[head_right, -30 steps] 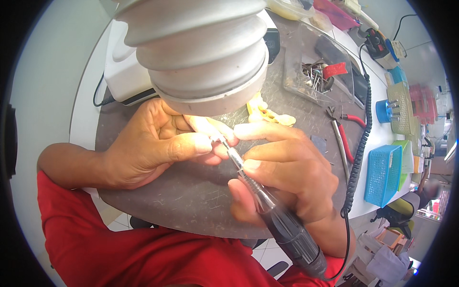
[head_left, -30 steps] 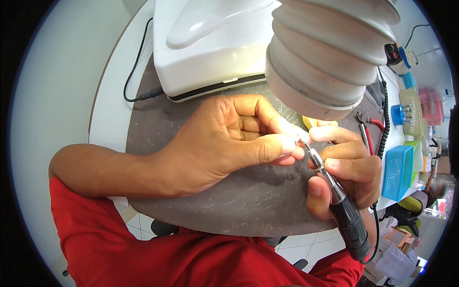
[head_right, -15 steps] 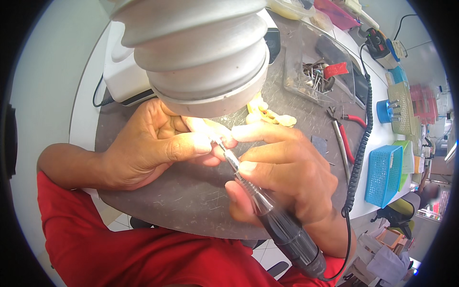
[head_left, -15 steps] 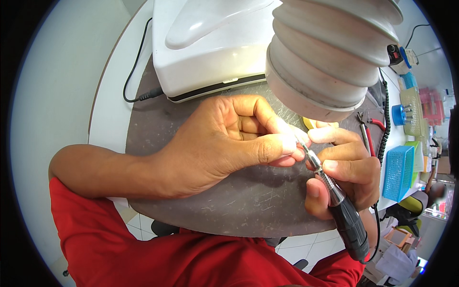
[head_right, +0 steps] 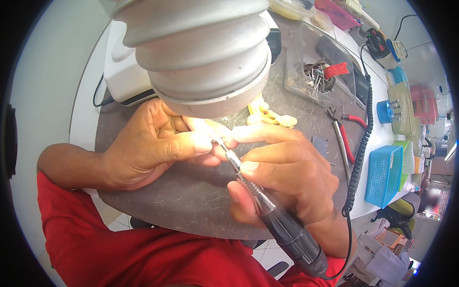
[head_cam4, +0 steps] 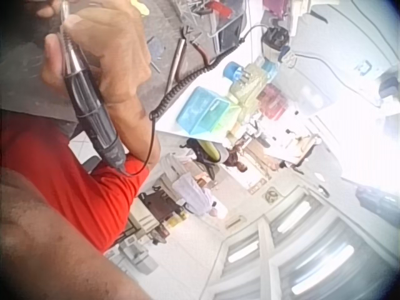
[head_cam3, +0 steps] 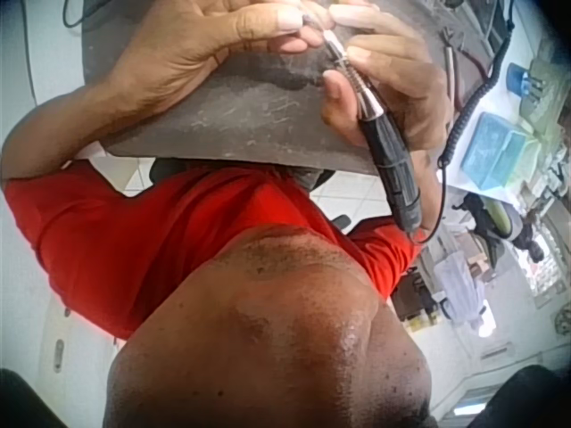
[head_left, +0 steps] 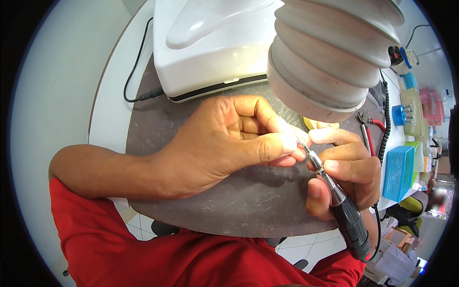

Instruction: The person uses a rotary tool to grind and shape a small white component held in their left hand. They periodically pause to inspect the component and fit it into a yellow plastic housing to check alignment. The task involves precise manual manipulation of the component and tool under a magnifying lamp.

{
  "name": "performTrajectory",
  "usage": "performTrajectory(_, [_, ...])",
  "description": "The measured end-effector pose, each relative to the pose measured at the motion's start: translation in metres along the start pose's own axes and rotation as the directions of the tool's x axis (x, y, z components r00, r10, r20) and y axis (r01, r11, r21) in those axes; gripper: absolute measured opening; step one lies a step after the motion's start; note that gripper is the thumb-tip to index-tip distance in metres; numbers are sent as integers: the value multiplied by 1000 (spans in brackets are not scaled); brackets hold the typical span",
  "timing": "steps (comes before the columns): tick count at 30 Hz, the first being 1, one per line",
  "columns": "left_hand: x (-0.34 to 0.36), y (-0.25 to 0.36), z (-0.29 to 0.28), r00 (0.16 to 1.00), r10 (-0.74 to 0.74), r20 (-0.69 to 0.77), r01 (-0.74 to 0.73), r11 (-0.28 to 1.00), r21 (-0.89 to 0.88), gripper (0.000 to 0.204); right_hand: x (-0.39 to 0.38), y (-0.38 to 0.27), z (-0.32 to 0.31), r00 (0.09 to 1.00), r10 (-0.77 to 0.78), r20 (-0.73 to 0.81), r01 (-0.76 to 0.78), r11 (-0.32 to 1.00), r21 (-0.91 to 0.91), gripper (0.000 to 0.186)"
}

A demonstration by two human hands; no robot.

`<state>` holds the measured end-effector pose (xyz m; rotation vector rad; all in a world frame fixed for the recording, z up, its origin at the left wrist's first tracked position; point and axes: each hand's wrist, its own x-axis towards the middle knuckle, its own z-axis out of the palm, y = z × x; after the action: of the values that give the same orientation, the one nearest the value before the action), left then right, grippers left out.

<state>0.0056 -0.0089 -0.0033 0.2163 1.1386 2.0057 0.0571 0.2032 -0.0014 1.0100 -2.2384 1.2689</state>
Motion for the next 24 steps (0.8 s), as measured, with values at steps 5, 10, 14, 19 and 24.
performTrajectory(5, [1,-3,-2,1000,18,14,-17,1000,-4,33,-1,1,1,1000,-5,-11,5,1000,-17,30])
performTrajectory(10, [1,-6,-4,999,40,28,-38,998,-51,32,-1,3,2,1000,-12,3,12,1000,-12,31])
performTrajectory(14, [0,-4,-2,999,39,8,-39,998,-47,33,1,-1,0,1000,2,18,-2,1000,-24,30])
performTrajectory(19, [0,-4,-2,1000,16,1,-16,999,-29,37,2,-3,0,1000,11,21,-11,1000,-27,29])
performTrajectory(24, [1,-2,-3,999,33,43,-32,999,-40,39,1,-1,1,1000,8,-22,-8,999,-31,28])
